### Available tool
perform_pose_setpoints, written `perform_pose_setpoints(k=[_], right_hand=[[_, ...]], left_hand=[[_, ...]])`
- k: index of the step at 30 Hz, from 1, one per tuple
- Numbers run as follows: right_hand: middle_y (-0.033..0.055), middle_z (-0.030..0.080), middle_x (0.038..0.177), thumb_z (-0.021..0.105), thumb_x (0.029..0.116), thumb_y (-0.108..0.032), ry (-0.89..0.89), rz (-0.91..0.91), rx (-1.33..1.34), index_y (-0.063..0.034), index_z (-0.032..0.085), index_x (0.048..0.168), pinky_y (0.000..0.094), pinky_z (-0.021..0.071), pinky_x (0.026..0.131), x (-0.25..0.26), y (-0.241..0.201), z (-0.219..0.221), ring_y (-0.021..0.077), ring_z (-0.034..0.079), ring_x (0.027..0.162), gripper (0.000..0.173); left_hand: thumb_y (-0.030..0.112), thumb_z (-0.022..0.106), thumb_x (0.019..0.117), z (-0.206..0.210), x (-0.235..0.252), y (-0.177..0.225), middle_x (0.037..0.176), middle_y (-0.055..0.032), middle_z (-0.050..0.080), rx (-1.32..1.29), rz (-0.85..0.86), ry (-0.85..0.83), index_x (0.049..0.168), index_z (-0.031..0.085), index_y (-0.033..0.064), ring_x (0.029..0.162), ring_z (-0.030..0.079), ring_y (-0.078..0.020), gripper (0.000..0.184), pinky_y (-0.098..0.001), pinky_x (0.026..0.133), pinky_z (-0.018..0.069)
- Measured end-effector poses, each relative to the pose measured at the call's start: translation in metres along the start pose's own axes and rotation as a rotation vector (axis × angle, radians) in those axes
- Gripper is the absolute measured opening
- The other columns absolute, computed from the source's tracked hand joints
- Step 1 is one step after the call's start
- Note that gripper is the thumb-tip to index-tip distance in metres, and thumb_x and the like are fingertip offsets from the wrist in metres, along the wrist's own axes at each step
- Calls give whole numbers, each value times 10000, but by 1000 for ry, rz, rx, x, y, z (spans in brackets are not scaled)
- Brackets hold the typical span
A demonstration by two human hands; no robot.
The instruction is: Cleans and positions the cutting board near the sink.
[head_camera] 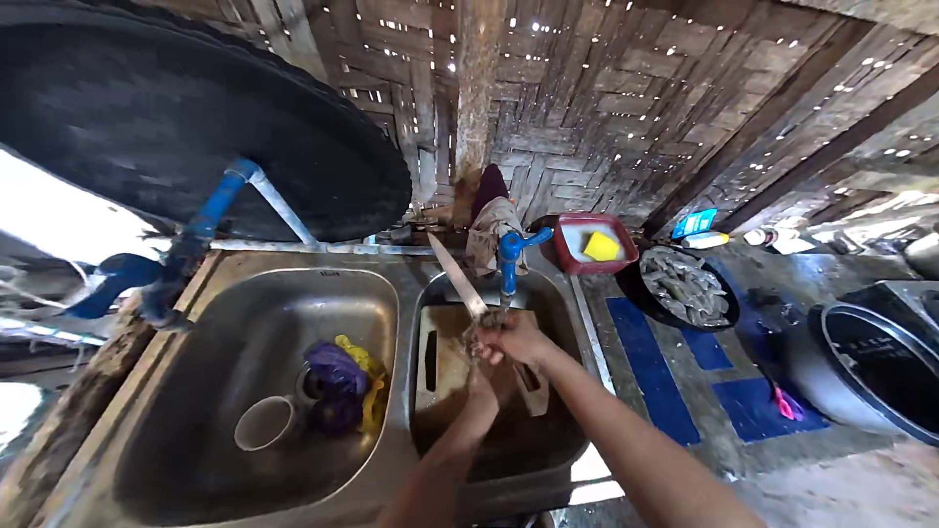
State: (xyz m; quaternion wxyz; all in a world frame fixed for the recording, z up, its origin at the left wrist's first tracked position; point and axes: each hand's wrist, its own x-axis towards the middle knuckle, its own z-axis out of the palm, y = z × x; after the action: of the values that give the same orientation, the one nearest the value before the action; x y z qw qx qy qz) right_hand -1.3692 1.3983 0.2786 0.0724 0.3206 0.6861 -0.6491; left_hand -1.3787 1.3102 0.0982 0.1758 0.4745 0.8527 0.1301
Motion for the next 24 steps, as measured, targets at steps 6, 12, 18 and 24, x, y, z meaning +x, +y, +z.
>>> perform_pose_setpoints(k=[6,12,18,24], right_hand=[[136,735,1057,639,984,-25,-109,-24,105,40,593,1268,349,618,840,14,-19,-15,194,736,902,295],[158,725,1116,593,989,31,-218,-20,76,38,558,1314,358,609,894,23,-14,-5,222,736,971,327],[144,736,1053,599,981,39,-185,-49,54,39,573,1266,343,609,840,16,-19,-11,201,735,894,286],[140,737,1034,628,962,56,-61,-25,30,34,573,1272,322,611,801,12,-25,7,182,731,853,315]], left_hand=[[481,519,986,-26,-8,-56,1631,-247,318,-30,-208,209,1535,465,63,1535,241,-425,693,-616,1248,145],[475,382,1073,16,-35,-35,1648,-185,327,2,303,27,1551,449,148,1556,202,-395,583,-626,1259,95],[506,464,1021,-64,15,-83,1608,-235,358,59,-70,-101,1515,474,59,1541,226,-402,665,-599,1267,44],[453,475,1026,0,-14,-17,1581,-214,427,23,356,-108,1450,546,28,1500,322,-422,604,-640,1226,184]])
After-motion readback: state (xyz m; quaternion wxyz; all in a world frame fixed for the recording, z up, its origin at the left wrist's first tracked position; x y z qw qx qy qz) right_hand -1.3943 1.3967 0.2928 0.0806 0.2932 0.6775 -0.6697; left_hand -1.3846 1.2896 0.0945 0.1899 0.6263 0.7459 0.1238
